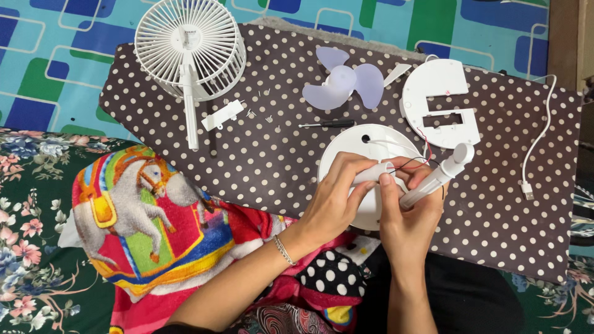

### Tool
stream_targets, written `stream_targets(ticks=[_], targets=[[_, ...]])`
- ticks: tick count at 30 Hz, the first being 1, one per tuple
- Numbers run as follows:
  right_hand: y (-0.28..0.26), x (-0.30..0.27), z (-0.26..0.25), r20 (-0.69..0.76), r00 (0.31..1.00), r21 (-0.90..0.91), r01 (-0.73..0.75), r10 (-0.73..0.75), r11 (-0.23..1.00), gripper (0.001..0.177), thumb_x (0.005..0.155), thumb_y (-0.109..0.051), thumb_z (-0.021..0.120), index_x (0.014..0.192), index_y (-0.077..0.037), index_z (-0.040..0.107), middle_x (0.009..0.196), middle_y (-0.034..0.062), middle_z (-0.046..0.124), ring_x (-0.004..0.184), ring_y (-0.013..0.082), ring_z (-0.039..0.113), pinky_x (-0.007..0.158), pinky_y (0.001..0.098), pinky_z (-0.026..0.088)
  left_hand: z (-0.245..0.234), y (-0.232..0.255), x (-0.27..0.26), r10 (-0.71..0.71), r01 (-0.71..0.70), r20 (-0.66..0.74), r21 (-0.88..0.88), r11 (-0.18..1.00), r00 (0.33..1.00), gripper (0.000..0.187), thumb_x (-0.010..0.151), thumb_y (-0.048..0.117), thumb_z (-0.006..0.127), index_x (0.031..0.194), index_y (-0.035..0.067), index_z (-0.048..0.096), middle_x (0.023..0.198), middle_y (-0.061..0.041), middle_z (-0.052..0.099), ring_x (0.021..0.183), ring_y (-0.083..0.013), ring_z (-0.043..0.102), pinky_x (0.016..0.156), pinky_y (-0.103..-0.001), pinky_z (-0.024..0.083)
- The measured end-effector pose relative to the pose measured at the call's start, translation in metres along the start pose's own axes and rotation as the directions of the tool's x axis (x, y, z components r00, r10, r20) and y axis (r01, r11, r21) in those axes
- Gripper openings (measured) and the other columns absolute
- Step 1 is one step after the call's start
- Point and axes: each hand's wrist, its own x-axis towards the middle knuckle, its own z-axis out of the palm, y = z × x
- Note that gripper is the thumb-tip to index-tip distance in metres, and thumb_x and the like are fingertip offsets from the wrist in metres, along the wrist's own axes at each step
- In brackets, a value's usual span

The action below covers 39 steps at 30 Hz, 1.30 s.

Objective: The person assembles a white electric fan by connecting the base to the neck, threading wires through the stand, and attaching the fan head. They use a screwdriver to secure components and align the parts.

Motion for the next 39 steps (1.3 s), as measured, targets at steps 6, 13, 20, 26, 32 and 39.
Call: stream_targets(ticks=[6, 13, 20, 26, 32, 39], targets=[[0.006, 0.002, -0.001, -0.024, 1.000, 0.060, 0.015, -0.014, 0.998, 0.031, 0.101, 0.003, 0.066, 0.107, -0.006, 0.036, 0.122, 0.0168, 0.062, 0.115, 0.0199, 0.066, 0.099, 0.0300, 0.055, -0.007, 0.009, 0.008, 0.026, -0.027, -0.033, -0.029, 0.999, 0.999, 0.034, 0.098, 0.003, 0.070, 0.128, 0.001, 0.056, 0.121, -0.015, 0.063, 0.112, -0.0340, 0.069, 0.092, -0.039, 0.058], [0.009, 0.003, -0.002, -0.020, 1.000, 0.051, 0.023, -0.022, 0.998, 0.032, 0.101, 0.004, 0.067, 0.108, -0.006, 0.036, 0.120, 0.0171, 0.063, 0.113, 0.0195, 0.066, 0.097, 0.0294, 0.055, -0.009, 0.012, 0.010, 0.028, -0.028, -0.036, 0.001, 1.000, 0.999, 0.036, 0.096, 0.005, 0.072, 0.129, 0.002, 0.058, 0.123, -0.015, 0.064, 0.113, -0.0343, 0.069, 0.093, -0.040, 0.059], [0.010, 0.003, -0.003, -0.021, 0.999, 0.059, 0.030, -0.029, 0.998, 0.033, 0.101, 0.004, 0.067, 0.108, -0.006, 0.036, 0.121, 0.0172, 0.063, 0.114, 0.0196, 0.067, 0.097, 0.0292, 0.055, -0.013, 0.012, 0.013, 0.092, -0.085, -0.066, 0.097, 0.992, 0.994, 0.037, 0.091, 0.007, 0.077, 0.124, 0.003, 0.061, 0.118, -0.013, 0.066, 0.110, -0.0336, 0.068, 0.093, -0.040, 0.056], [0.013, 0.003, -0.002, -0.025, 0.999, 0.078, 0.029, -0.027, 0.997, 0.033, 0.101, 0.003, 0.067, 0.108, -0.006, 0.036, 0.121, 0.0165, 0.062, 0.111, 0.0174, 0.064, 0.095, 0.0280, 0.055, -0.011, 0.010, 0.012, 0.016, -0.019, -0.068, -0.044, 0.999, 0.998, 0.035, 0.091, 0.004, 0.078, 0.125, 0.005, 0.068, 0.113, -0.010, 0.068, 0.103, -0.0264, 0.072, 0.089, -0.035, 0.058], [0.015, 0.001, 0.002, -0.023, 0.998, 0.104, 0.053, -0.051, 0.993, 0.030, 0.102, 0.002, 0.065, 0.107, -0.006, 0.036, 0.123, 0.0163, 0.060, 0.112, 0.0169, 0.062, 0.097, 0.0273, 0.053, -0.009, 0.004, 0.010, -0.014, 0.005, -0.077, -0.113, 0.994, 0.997, 0.035, 0.090, 0.004, 0.079, 0.124, 0.005, 0.070, 0.109, -0.009, 0.069, 0.098, -0.0222, 0.072, 0.086, -0.032, 0.058], [0.015, -0.001, 0.003, -0.030, 0.998, 0.101, 0.056, -0.053, 0.993, 0.030, 0.103, 0.001, 0.064, 0.107, -0.007, 0.035, 0.123, 0.0160, 0.061, 0.112, 0.0170, 0.062, 0.097, 0.0271, 0.052, -0.006, 0.003, 0.009, -0.017, 0.006, -0.098, -0.113, 0.994, 0.995, 0.036, 0.090, 0.004, 0.080, 0.124, 0.005, 0.070, 0.108, -0.009, 0.069, 0.097, -0.0215, 0.072, 0.085, -0.032, 0.059]])
